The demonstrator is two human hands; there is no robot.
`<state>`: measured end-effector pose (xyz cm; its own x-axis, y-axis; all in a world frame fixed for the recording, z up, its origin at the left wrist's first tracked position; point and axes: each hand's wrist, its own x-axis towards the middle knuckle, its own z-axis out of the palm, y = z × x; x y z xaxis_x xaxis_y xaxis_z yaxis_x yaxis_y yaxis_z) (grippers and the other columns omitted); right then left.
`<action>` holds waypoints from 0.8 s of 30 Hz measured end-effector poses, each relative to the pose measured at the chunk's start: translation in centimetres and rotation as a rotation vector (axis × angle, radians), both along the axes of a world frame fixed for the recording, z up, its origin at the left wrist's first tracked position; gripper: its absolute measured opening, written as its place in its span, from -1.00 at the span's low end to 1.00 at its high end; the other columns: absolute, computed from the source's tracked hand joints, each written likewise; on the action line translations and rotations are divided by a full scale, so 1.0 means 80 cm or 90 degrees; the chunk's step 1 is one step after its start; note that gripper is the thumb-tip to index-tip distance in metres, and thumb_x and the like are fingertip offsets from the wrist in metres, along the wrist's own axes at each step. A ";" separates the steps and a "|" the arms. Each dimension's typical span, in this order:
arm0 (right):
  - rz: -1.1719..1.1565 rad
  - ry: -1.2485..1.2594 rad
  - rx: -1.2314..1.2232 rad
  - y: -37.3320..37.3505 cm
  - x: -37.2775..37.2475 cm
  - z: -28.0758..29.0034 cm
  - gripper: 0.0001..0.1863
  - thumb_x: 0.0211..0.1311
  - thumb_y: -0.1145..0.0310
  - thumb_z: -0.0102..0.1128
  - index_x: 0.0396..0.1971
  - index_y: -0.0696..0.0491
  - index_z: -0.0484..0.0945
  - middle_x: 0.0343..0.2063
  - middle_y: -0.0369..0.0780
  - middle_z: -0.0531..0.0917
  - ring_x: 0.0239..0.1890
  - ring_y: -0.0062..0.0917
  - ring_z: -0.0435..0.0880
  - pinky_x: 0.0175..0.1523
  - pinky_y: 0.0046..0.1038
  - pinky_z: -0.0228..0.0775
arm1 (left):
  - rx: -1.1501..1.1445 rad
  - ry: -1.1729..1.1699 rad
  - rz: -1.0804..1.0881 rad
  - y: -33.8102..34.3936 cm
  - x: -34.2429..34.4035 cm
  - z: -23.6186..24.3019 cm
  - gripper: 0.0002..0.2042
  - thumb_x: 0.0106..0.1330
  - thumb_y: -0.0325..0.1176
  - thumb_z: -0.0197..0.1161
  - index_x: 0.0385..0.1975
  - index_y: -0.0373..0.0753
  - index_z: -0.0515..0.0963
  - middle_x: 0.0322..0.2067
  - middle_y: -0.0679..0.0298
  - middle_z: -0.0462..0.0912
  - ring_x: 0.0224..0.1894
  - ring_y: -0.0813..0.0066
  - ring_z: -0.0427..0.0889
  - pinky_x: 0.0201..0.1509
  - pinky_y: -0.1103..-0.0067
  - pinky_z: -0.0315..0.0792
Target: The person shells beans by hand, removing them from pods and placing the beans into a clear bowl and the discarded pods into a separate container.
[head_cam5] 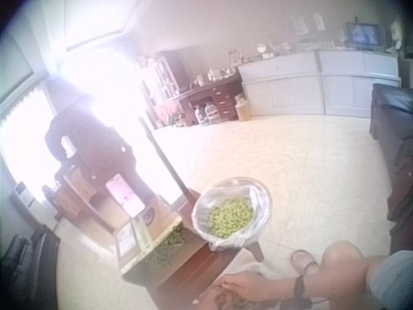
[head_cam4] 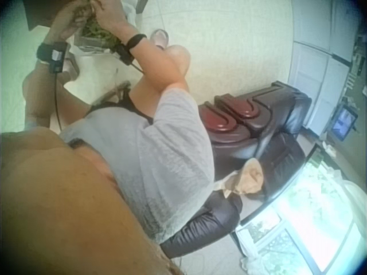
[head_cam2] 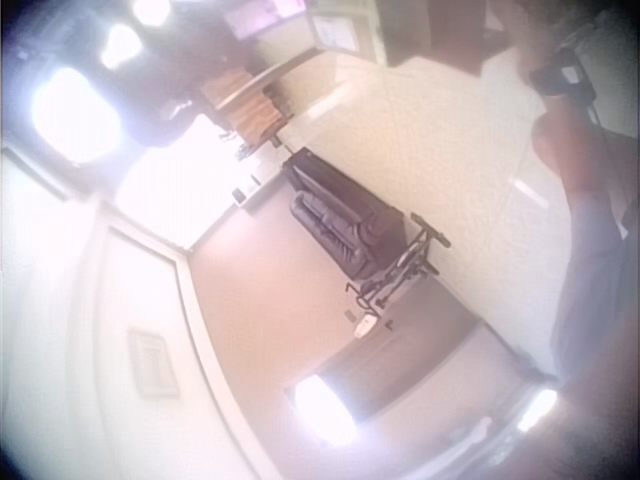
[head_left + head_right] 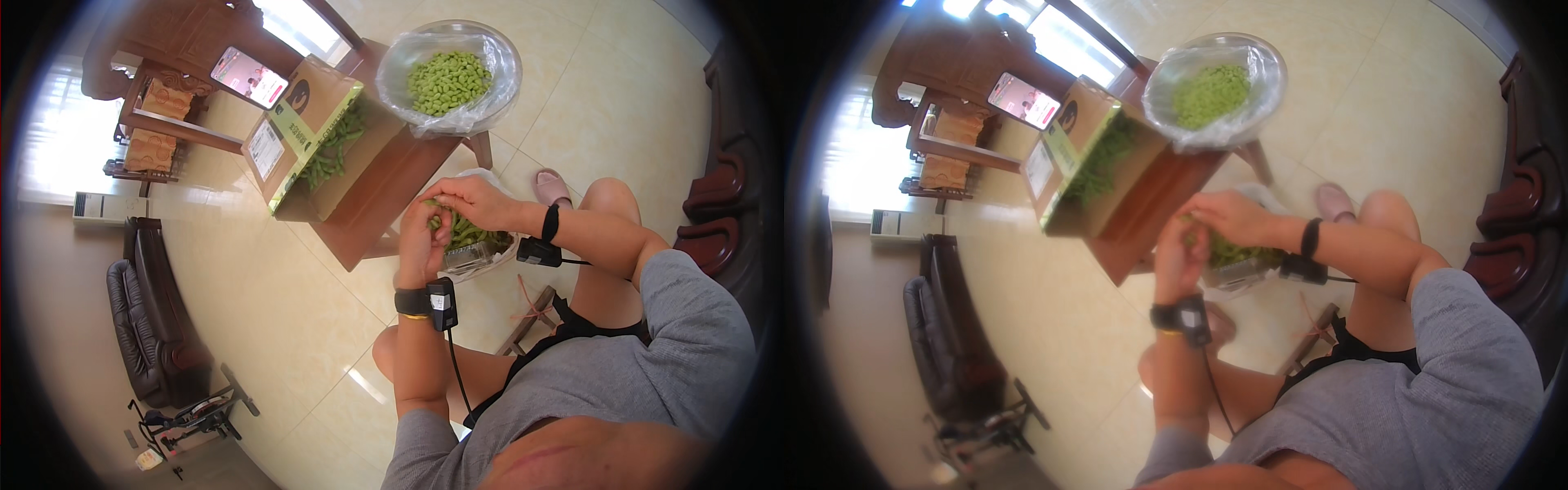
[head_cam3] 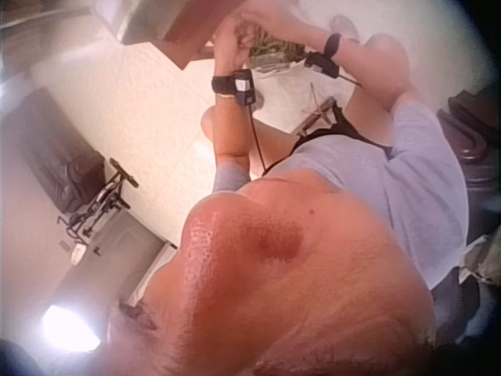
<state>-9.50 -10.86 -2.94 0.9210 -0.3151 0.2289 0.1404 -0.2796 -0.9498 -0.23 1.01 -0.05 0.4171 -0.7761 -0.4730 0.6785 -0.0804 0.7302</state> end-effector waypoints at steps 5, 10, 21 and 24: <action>-0.020 0.005 -0.003 -0.001 0.000 -0.002 -0.78 0.29 0.47 -0.08 -0.13 0.12 0.50 -0.36 -0.19 0.63 -0.34 -0.58 0.57 -0.19 -0.56 0.38 | 0.010 -0.012 0.010 -0.004 -0.009 0.001 -0.74 0.15 -0.49 -0.11 -0.17 -0.33 0.39 -0.63 0.32 0.35 -0.70 0.71 0.17 -0.68 0.77 0.02; -0.097 0.013 0.072 -0.002 0.003 0.006 -0.86 0.27 0.46 -0.05 -0.26 0.16 0.47 -0.50 -0.25 0.60 -0.46 -0.72 0.51 -0.36 -0.61 0.34 | 0.018 -0.078 0.003 -0.006 -0.014 -0.004 -0.94 0.23 -0.45 0.00 -0.37 -0.23 0.43 -0.61 0.37 0.41 -0.68 0.76 0.20 -0.68 0.80 -0.01; -0.122 0.071 0.008 -0.018 0.004 0.000 -0.86 0.17 0.40 0.01 -0.34 0.15 0.47 -0.59 -0.17 0.58 -0.52 -0.49 0.54 -0.39 -0.48 0.36 | 0.068 -0.178 -0.048 -0.006 -0.010 -0.016 -0.90 0.29 -0.32 0.09 -0.43 -0.17 0.44 -0.59 0.50 0.39 -0.65 0.84 0.21 -0.67 0.82 -0.04; -0.118 0.036 -0.037 -0.018 0.004 -0.004 -0.88 0.22 0.43 0.00 -0.33 0.17 0.44 -0.63 -0.24 0.56 -0.58 -0.64 0.49 -0.43 -0.56 0.33 | 0.080 -0.185 -0.063 -0.005 -0.010 -0.012 -0.89 0.29 -0.31 0.10 -0.41 -0.17 0.45 -0.59 0.51 0.38 -0.65 0.84 0.21 -0.66 0.82 -0.03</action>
